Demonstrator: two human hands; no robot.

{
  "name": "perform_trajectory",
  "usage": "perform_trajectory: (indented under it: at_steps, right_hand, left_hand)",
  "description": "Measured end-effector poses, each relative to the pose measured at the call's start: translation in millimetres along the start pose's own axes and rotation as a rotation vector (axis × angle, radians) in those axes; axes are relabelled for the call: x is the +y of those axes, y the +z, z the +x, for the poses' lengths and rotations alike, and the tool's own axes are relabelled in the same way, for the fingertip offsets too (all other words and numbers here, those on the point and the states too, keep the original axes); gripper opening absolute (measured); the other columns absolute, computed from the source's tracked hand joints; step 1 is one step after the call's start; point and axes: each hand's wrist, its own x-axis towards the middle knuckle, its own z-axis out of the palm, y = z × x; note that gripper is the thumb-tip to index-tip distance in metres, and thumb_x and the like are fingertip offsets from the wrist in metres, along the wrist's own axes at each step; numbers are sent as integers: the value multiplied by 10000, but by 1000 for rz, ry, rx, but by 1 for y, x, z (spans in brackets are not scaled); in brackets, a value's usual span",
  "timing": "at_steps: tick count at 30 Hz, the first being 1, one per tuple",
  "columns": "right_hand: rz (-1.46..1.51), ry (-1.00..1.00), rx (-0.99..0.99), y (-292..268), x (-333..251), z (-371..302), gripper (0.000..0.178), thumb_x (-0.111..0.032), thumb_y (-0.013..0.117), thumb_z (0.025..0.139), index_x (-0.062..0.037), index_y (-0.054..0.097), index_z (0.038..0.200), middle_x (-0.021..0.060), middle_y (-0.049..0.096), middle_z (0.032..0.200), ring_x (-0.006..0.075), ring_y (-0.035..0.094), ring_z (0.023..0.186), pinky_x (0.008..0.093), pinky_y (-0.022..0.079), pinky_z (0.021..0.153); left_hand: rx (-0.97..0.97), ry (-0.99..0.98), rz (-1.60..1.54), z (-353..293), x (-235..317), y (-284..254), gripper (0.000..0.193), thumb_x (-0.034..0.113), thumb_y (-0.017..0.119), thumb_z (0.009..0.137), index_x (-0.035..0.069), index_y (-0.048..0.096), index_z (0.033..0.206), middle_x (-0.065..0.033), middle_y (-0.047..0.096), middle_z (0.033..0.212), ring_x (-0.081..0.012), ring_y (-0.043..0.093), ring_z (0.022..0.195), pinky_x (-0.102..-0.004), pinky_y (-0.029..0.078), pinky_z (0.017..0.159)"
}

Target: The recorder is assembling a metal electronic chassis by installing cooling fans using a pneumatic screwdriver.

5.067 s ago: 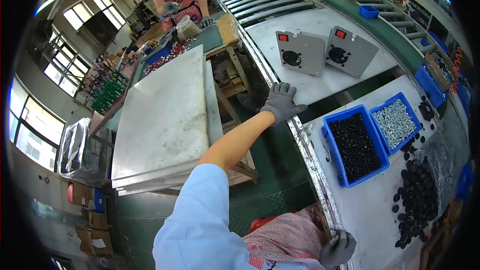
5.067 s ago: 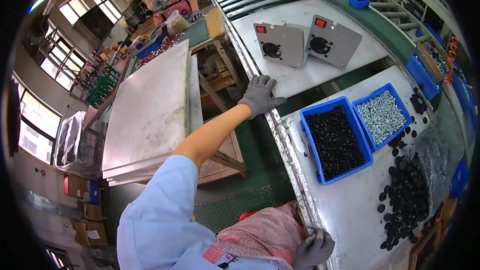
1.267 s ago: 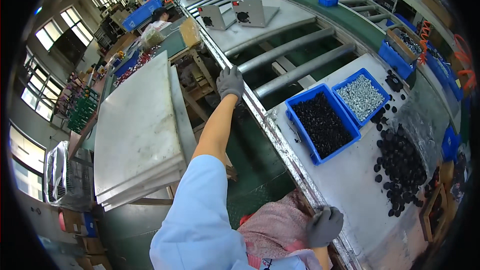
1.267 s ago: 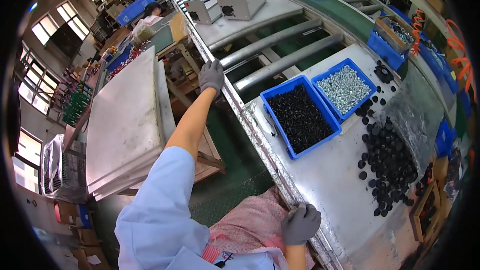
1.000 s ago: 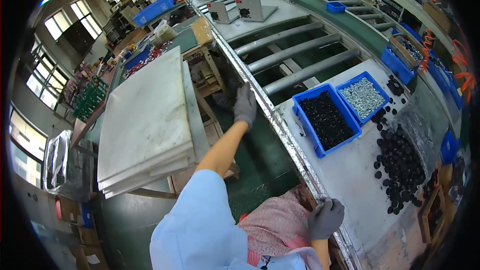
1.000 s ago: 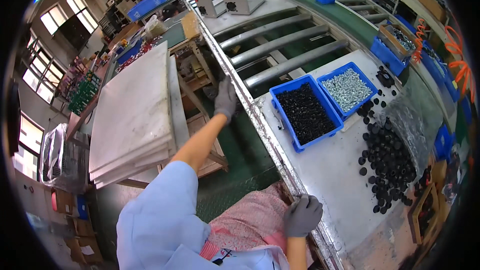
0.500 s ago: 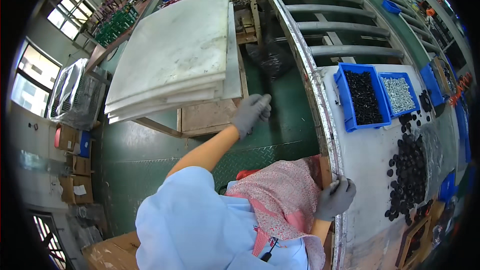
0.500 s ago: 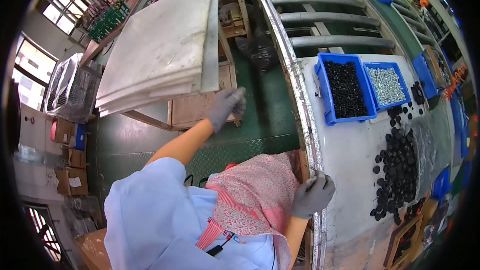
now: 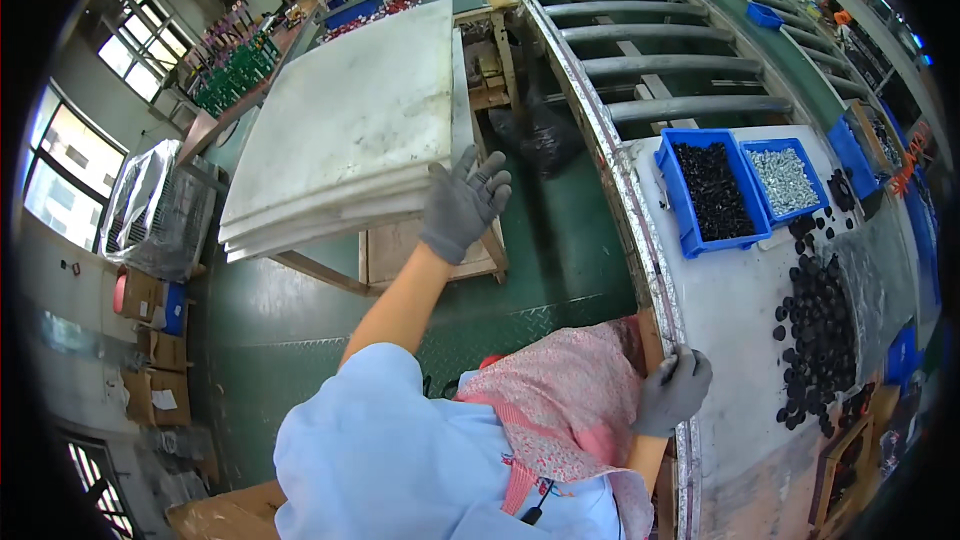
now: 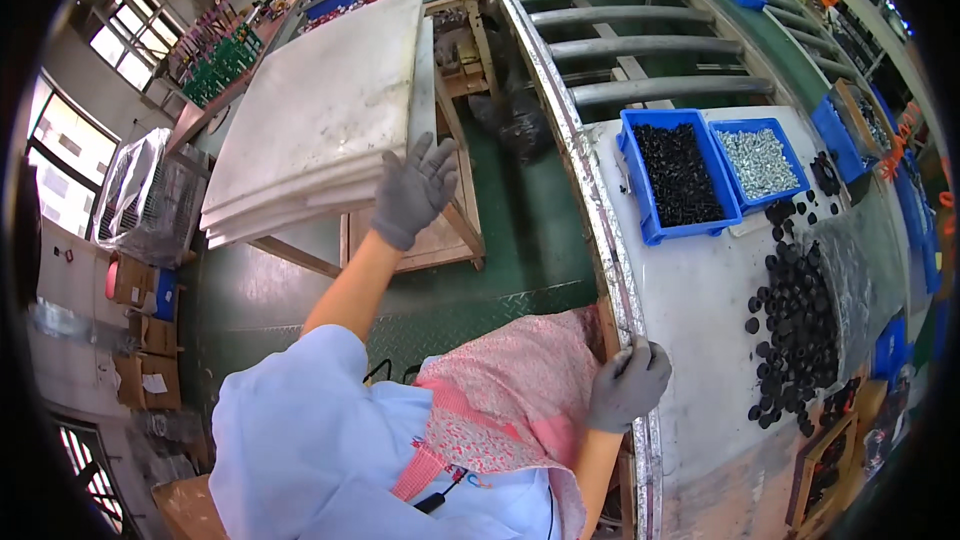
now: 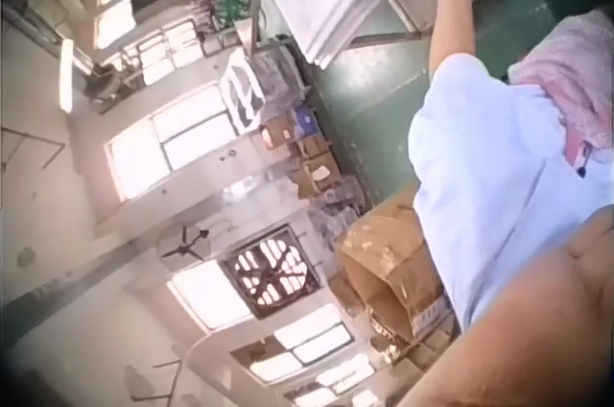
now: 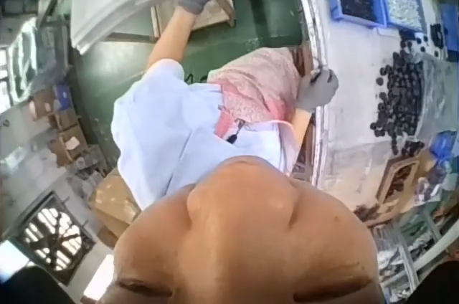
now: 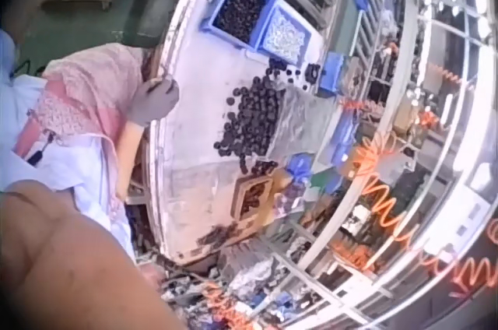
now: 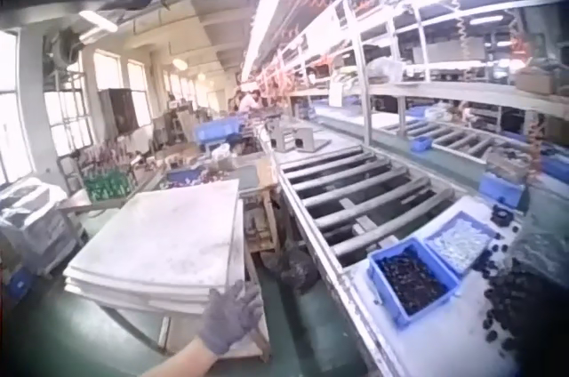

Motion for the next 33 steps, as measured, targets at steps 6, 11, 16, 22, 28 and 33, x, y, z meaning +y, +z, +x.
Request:
perform_trajectory:
  at_steps: [6,11,16,22,28,33]
  right_hand:
    - [7,37,-22,-1,0,-1,210,-70,569,773,-59,596,981,154,566,955,348,552,887,453,460,742]
    - [18,37,-16,-1,1,-1,196,-64,568,772,-67,592,967,147,564,946,347,550,882,454,455,733]
    - [10,53,-6,-1,-2,-1,171,-64,573,774,-80,599,942,135,567,944,337,558,882,440,459,737]
    - [23,52,-12,-1,0,-1,170,-67,576,768,-75,597,937,141,565,937,342,553,875,448,452,734]
    - [43,31,-11,-3,0,0,201,-72,575,759,-66,594,959,147,563,938,344,544,880,454,447,744]
    - [51,31,-14,-5,1,-1,227,-63,571,752,-62,599,977,155,565,946,346,541,887,455,447,754]
  left_hand:
    - [151,194,-93,30,-20,13,606,664,302,909,354,248,1428,-127,492,1257,-342,547,1057,-478,503,881]
    - [286,301,-69,46,-31,18,527,597,350,938,307,344,1378,-94,510,1217,-307,526,1070,-459,504,881]
    - [212,167,-156,70,-26,-21,485,522,458,934,194,434,1290,-76,553,1136,-275,551,1007,-421,523,841]
    - [226,247,6,78,-17,13,464,499,501,925,104,509,1170,-71,582,1056,-256,588,899,-393,539,789]
    - [242,71,-41,62,-7,20,529,602,375,929,169,470,1218,-69,574,1068,-248,574,889,-384,534,740]
    - [399,261,-86,70,-11,16,531,602,318,946,166,453,1218,-62,586,1081,-238,570,897,-359,535,730]
